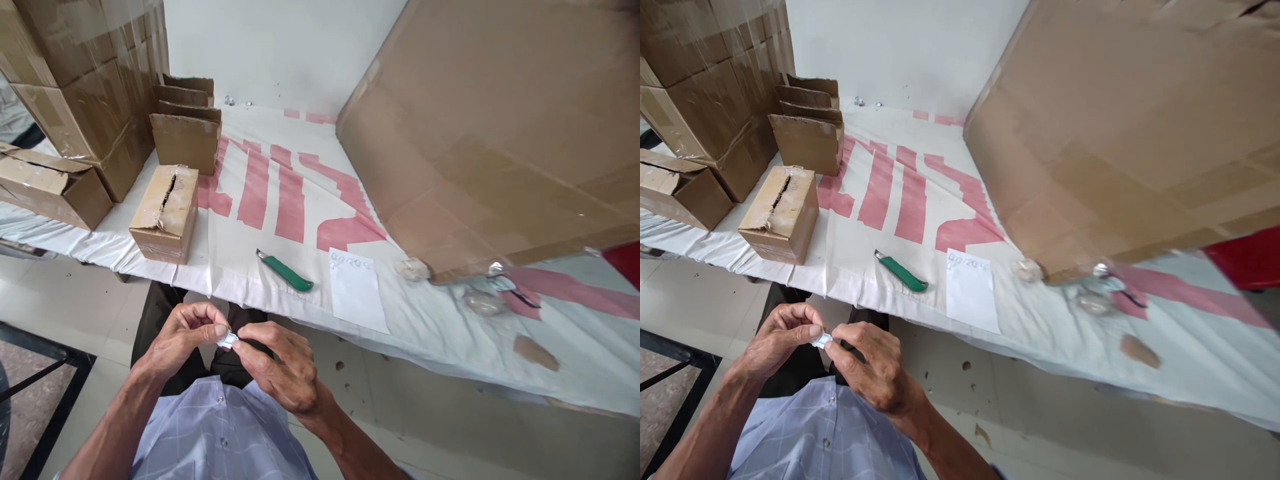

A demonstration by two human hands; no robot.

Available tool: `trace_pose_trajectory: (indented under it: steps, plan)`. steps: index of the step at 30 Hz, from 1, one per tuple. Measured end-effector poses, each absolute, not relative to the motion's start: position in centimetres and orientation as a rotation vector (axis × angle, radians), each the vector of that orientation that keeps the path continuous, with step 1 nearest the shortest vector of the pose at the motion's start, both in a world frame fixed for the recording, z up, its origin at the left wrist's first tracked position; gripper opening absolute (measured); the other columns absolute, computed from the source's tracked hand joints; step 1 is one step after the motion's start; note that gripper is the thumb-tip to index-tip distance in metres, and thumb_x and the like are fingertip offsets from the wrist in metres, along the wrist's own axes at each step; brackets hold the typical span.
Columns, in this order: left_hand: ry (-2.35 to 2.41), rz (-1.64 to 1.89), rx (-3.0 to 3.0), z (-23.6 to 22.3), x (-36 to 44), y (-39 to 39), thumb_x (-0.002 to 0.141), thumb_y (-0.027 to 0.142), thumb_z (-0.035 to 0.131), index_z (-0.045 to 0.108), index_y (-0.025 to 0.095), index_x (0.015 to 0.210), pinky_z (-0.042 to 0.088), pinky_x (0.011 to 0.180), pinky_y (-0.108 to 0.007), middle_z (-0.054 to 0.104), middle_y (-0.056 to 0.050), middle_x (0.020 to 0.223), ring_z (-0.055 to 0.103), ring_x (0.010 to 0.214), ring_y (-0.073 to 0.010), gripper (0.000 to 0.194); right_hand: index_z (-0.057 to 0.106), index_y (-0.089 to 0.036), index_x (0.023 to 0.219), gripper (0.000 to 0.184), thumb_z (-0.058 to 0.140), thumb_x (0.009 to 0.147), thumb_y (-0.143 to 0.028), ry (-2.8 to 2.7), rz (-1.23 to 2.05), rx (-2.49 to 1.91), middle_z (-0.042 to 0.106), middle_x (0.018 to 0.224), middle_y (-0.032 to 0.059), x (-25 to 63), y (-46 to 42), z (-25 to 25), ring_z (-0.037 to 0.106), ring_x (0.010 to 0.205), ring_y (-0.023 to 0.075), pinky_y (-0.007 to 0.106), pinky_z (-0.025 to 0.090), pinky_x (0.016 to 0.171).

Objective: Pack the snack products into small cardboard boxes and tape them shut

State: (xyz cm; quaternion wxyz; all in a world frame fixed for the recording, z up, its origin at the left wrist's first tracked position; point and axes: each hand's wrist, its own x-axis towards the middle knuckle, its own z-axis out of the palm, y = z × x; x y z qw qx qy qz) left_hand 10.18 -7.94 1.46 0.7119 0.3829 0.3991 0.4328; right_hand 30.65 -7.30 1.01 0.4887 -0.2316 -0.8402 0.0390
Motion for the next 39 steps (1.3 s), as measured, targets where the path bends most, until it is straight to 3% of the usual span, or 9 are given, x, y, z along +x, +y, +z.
trace_pose_trajectory:
  steps: [18, 25, 39]
  plan:
    - [0.542, 1.104, 0.874, 1.8, 11.4, -8.2, 0.092, 0.038, 0.080, 0.074, 0.019, 0.086, 0.051, 0.071, -0.028, 0.061, -0.005, 0.093, 0.060, 0.076, -0.0151, 0.021, 0.073, -0.020, 0.112, 0.027, 0.065, 0.093, -0.001, -1.972, 0.118, -0.605, 0.075, 0.092, 0.0053, 31.0, -7.8, 1.5, 0.073, 0.081, 0.0153, 0.026, 0.061, 0.071]
    - [0.529, 1.190, 0.910, 1.8, 11.5, -8.4, 0.088, 0.043, 0.084, 0.070, 0.019, 0.077, 0.049, 0.081, -0.032, 0.060, -0.007, 0.097, 0.059, 0.089, -0.0199, 0.030, 0.072, -0.024, 0.113, 0.030, 0.065, 0.092, -0.003, -1.952, 0.133, -0.650, 0.076, 0.093, 0.0035, 30.9, -8.2, 1.6, 0.074, 0.082, 0.0150, 0.026, 0.061, 0.071]
    - [0.455, 1.235, 0.815, 1.6, 11.5, -9.2, 0.084, 0.044, 0.087, 0.063, 0.019, 0.071, 0.048, 0.087, -0.034, 0.056, -0.006, 0.100, 0.057, 0.093, -0.0195, 0.037, 0.070, -0.023, 0.104, 0.023, 0.064, 0.094, -0.003, -1.809, 0.343, -0.683, 0.073, 0.095, 0.0034, 29.6, -8.6, 2.2, 0.072, 0.082, 0.0144, 0.026, 0.059, 0.072]
